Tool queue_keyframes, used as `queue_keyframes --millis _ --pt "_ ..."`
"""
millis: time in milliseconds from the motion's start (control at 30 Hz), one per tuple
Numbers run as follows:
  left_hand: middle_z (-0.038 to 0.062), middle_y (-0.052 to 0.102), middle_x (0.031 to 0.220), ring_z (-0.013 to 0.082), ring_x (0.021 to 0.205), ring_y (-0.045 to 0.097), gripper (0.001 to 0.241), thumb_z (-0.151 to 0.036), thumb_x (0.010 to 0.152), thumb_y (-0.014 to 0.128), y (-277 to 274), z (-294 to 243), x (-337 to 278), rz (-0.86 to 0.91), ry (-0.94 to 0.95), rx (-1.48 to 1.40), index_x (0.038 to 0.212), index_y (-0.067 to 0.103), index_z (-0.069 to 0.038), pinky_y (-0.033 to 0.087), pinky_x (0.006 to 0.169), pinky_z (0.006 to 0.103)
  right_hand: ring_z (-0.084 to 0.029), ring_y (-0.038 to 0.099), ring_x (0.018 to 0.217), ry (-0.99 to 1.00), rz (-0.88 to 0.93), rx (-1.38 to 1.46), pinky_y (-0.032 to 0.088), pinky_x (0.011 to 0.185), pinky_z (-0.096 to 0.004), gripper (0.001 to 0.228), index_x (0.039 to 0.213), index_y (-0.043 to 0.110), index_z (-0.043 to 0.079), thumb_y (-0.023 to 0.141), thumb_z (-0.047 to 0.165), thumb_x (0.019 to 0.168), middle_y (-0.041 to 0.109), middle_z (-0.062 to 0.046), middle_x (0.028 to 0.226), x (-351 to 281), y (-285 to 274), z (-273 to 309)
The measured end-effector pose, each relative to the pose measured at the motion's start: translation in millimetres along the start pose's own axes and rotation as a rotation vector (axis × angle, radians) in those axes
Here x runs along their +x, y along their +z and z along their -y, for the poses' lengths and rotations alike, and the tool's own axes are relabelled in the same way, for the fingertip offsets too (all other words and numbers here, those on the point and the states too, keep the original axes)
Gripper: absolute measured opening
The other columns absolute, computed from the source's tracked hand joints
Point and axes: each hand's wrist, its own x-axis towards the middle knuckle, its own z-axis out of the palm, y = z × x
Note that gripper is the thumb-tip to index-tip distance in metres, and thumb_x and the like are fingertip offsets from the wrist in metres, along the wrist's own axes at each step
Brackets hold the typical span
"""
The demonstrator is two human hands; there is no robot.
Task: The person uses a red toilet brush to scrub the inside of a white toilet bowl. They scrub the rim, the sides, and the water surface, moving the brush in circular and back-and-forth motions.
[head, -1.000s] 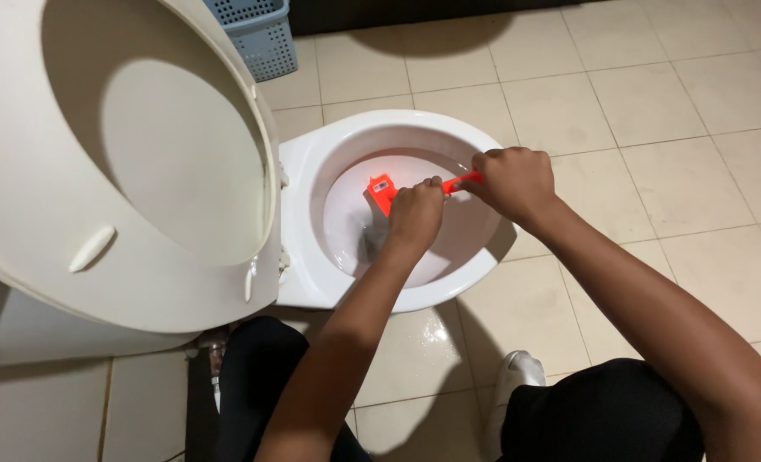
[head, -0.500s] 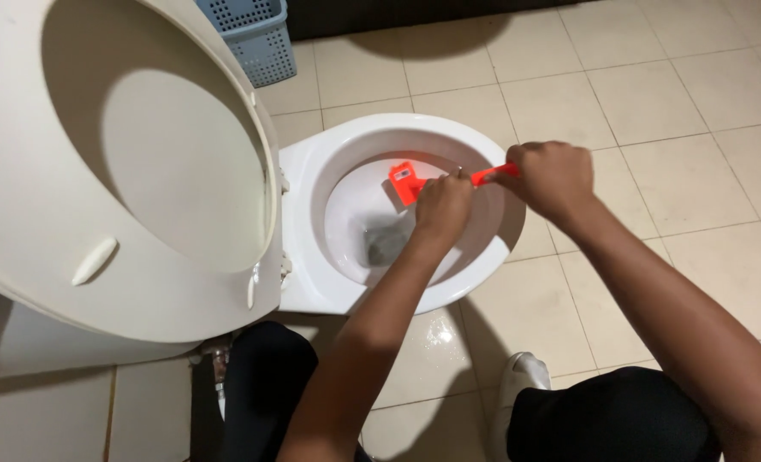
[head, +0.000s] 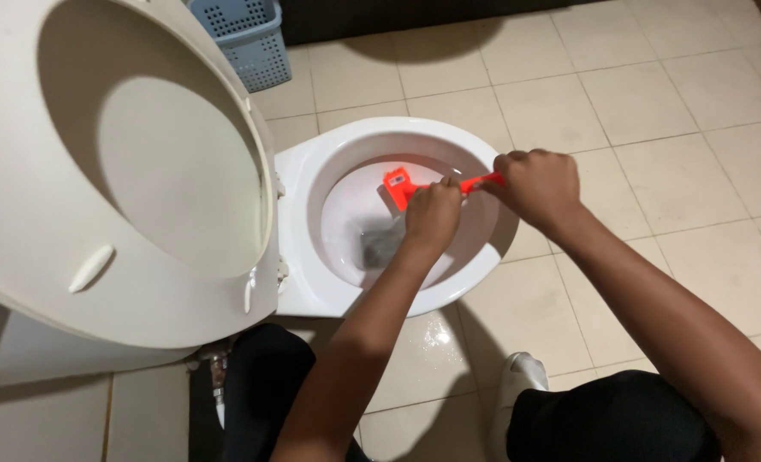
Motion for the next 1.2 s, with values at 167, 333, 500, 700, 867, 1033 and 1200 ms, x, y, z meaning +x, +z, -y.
queue_keyframes --millis 167,333,500,700,867,1033,1200 --pt "0.018 0.074 0.091 0.032 0.083 0.075 0.01 -0.009 0.092 0.063 8.3 -8.9 14.1 -0.066 0.049 0.032 0.095 0.068 -0.001 0.059 0.074 0.0437 -0.02 0.067 0.059 0.093 0.07 0.021 0.046 0.045 -0.036 0.043 0.073 0.072 0.017 0.077 0.059 0.083 0.069 0.001 0.069 0.1 -13.8 -9.4" --pt "0.017 0.074 0.089 0.0318 0.082 0.075 0.01 -0.004 0.088 0.062 14.1 15.9 7.2 -0.068 0.053 0.105 0.095 0.069 -0.002 0.059 0.075 0.0437 -0.02 0.067 0.059 0.047 0.009 0.046 0.047 0.046 -0.036 0.043 0.076 0.073 0.017 0.078 0.059 0.082 0.07 0.001 0.07 5.4 8.5 4.3" --pt "0.016 0.075 0.087 0.0309 0.079 0.075 0.009 -0.006 0.091 0.062 -7.5 33.2 -13.6 -0.002 0.013 0.116 0.095 0.069 -0.002 0.058 0.073 0.044 -0.021 0.067 0.055 -0.036 0.029 0.067 0.048 0.045 -0.035 0.041 0.079 0.073 0.017 0.077 0.057 0.082 0.07 0.001 0.07 9.4 23.3 25.7" --pt "0.015 0.074 0.084 0.0302 0.076 0.075 0.009 -0.004 0.087 0.064 13.0 30.7 -13.8 0.009 0.023 0.162 0.095 0.069 -0.002 0.059 0.071 0.0411 -0.02 0.066 0.055 -0.006 0.048 0.072 0.046 0.042 -0.036 0.041 0.077 0.07 0.016 0.077 0.055 0.084 0.07 0.001 0.069 -1.9 30.7 20.1" --pt "0.015 0.074 0.082 0.0303 0.075 0.075 0.008 -0.002 0.085 0.067 16.5 17.8 -15.7 0.072 0.04 0.159 0.093 0.069 -0.002 0.059 0.07 0.0404 -0.02 0.065 0.053 0.047 0.101 0.069 0.045 0.042 -0.035 0.042 0.077 0.07 0.015 0.076 0.056 0.085 0.069 0.001 0.067 -18.7 24.4 19.8" --pt "0.016 0.074 0.082 0.0308 0.074 0.075 0.007 -0.002 0.084 0.067 16.2 18.7 -14.7 0.059 0.059 0.142 0.091 0.069 -0.002 0.059 0.069 0.0408 -0.02 0.065 0.052 0.067 0.118 0.032 0.044 0.041 -0.035 0.042 0.075 0.069 0.015 0.076 0.056 0.085 0.068 0.0 0.065 -17.9 23.0 20.4" --pt "0.017 0.073 0.079 0.0323 0.071 0.074 0.007 -0.005 0.089 0.064 4.3 28.4 -14.5 0.053 0.04 0.062 0.091 0.069 -0.002 0.058 0.067 0.0431 -0.021 0.065 0.048 0.029 0.134 -0.017 0.044 0.04 -0.035 0.053 0.071 0.069 0.015 0.072 0.066 0.084 0.065 -0.001 0.06 -1.5 15.7 26.2"
